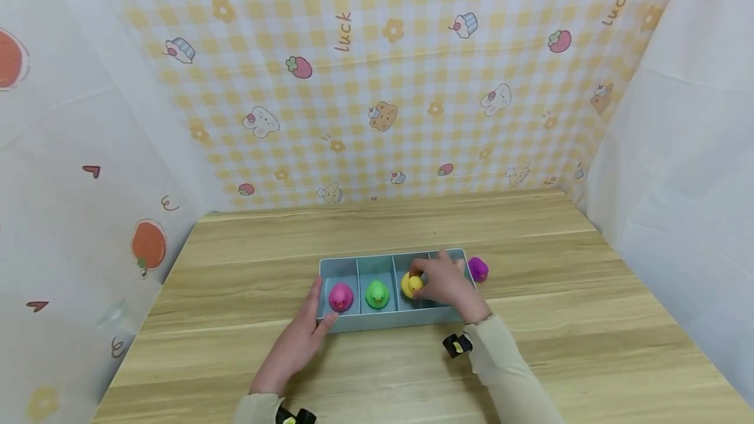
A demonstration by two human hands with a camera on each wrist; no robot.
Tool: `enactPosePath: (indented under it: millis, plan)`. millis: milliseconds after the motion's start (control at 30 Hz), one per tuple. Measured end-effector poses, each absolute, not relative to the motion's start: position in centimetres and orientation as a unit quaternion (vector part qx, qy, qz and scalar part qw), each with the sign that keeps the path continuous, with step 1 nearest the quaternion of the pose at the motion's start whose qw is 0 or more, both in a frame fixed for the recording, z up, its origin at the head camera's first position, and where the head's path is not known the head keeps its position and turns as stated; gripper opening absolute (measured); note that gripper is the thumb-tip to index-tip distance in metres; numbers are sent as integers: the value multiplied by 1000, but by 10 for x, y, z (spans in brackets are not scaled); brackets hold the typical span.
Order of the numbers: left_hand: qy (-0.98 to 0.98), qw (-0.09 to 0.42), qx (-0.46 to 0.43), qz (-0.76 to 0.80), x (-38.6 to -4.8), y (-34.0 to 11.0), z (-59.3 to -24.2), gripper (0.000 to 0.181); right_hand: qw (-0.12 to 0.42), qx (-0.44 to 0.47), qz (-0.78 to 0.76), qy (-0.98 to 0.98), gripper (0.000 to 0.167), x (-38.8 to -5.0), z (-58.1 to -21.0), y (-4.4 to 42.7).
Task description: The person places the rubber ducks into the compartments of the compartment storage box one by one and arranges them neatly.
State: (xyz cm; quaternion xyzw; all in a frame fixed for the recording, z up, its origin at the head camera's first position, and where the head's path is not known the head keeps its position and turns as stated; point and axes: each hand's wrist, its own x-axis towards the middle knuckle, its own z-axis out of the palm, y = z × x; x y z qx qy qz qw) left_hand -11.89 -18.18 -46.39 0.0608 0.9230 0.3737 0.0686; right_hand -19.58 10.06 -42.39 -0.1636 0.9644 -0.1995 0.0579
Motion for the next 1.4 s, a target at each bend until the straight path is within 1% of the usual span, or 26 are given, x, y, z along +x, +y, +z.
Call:
enactPosePath:
  millis: [233,500,700,833,967,1067,1267,1400]
  plan:
    - [920,82,49,380,-119,-182,-464,75,60,-159,-183,968,26,-195,-429,92]
    - [921,80,48,379,-120,-182,-464,75,45,-170,-155,972,28,-194,-435,89]
    - [920,83,45,381,-120,-182,-464,75,57,-174,-143,973,29,-193,-431,89]
    - [919,83,47,383,-120,-182,-464,75,66,-166,-151,972,34,-193,-425,91]
    - [920,79,49,381,-120,-182,-464,75,60,-153,-175,971,38,-195,-418,95]
    - [921,76,49,378,-120,-182,-464,75,50,-158,-191,967,36,-195,-414,99]
    - [921,77,54,377,-120,-181,-464,74,48,-168,-238,955,28,-196,-409,109]
    - [922,77,54,377,-120,-181,-464,74,41,-164,-265,949,27,-195,-406,116]
